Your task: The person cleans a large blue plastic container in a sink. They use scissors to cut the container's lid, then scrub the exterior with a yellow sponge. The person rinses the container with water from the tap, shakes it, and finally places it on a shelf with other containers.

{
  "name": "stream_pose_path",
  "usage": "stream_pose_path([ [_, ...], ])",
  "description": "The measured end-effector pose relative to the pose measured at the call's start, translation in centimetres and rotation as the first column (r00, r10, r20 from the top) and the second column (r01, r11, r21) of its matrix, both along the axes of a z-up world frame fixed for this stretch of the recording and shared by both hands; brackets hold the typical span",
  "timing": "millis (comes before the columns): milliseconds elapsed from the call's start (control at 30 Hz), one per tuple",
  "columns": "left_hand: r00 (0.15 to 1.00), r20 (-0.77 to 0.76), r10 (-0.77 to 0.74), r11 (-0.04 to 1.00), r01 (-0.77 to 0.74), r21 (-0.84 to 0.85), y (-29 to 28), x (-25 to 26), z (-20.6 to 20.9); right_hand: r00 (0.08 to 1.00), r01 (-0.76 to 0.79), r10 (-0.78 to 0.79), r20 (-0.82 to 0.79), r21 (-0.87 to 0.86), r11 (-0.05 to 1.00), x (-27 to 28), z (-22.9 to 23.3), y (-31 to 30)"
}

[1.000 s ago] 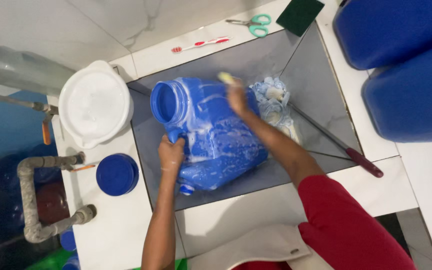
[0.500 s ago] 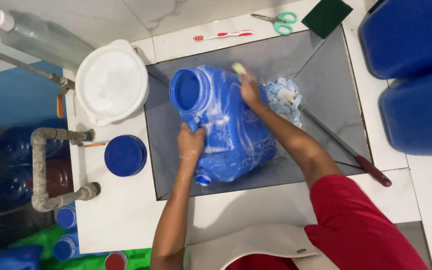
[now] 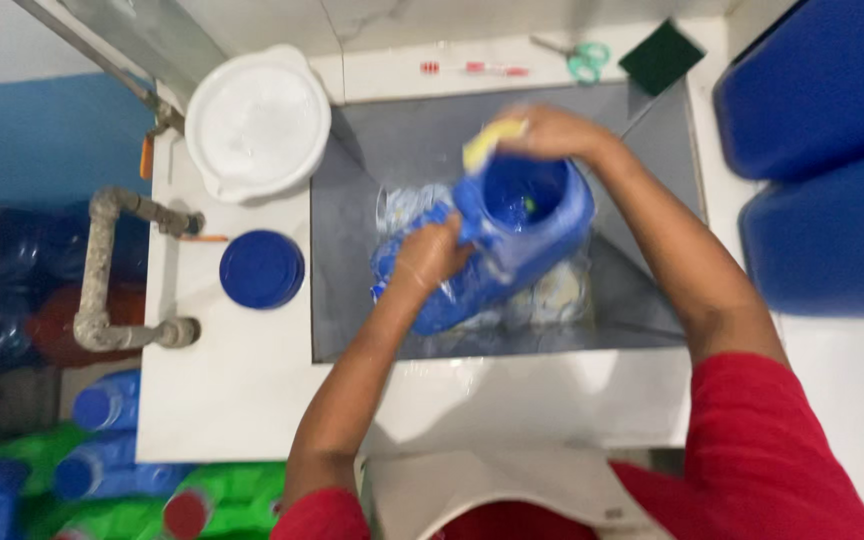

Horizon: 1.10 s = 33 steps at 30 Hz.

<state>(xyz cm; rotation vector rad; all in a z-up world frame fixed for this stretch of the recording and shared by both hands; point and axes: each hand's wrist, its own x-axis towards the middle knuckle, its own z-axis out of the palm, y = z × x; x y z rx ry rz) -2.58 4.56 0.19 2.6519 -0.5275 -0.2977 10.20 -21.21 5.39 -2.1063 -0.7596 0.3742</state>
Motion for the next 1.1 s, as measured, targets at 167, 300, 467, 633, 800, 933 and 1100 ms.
stream_pose_path([
  [167, 0.995, 0.071, -0.075, 0.996, 0.072, 0.048, -1.5, 2.1, 2.2, 0.869, -0.071, 0.322, 0.377, -0.548, 0.833, -5.9, 5.1, 3.7],
  [300, 0.996, 0.07, 0.057, 0.998, -0.055, -0.028, -2.6, 2.2, 0.9, 0.781, 0.432, -0.138, 0.609, -0.368, 0.823, -9.0, 5.4, 3.9],
  [467, 0.997, 0.003, 0.073, 0.995, -0.072, -0.069, -4.9, 0.5, -1.4, 0.944, 0.236, -0.329, 0.004, -0.705, 0.669, -6.7, -0.1, 3.1],
  [633, 0.997, -0.007, 0.073, 0.994, -0.073, -0.081, -2.9, -1.0, -0.3, 0.77, 0.412, -0.464, -0.438, -0.214, 0.886, -3.7, -2.4, 5.1],
  [800, 0.997, 0.008, 0.073, 0.994, -0.072, -0.079, 3.0, 1.9, -1.3, 0.989, -0.145, 0.072, -0.126, -0.903, 0.404, -6.4, 0.3, 8.6],
  [933, 0.999, 0.042, 0.013, 0.995, -0.008, -0.103, 6.5, 4.3, -1.0, 0.989, -0.084, 0.148, -0.032, -0.93, 0.359, -8.4, 4.0, 10.5],
  [1100, 0.861, 0.456, 0.227, 0.952, -0.097, -0.29, 18.4, 10.7, 3.7, 0.981, 0.028, 0.152, 0.12, -0.864, 0.502, -9.2, 6.0, 10.4],
])
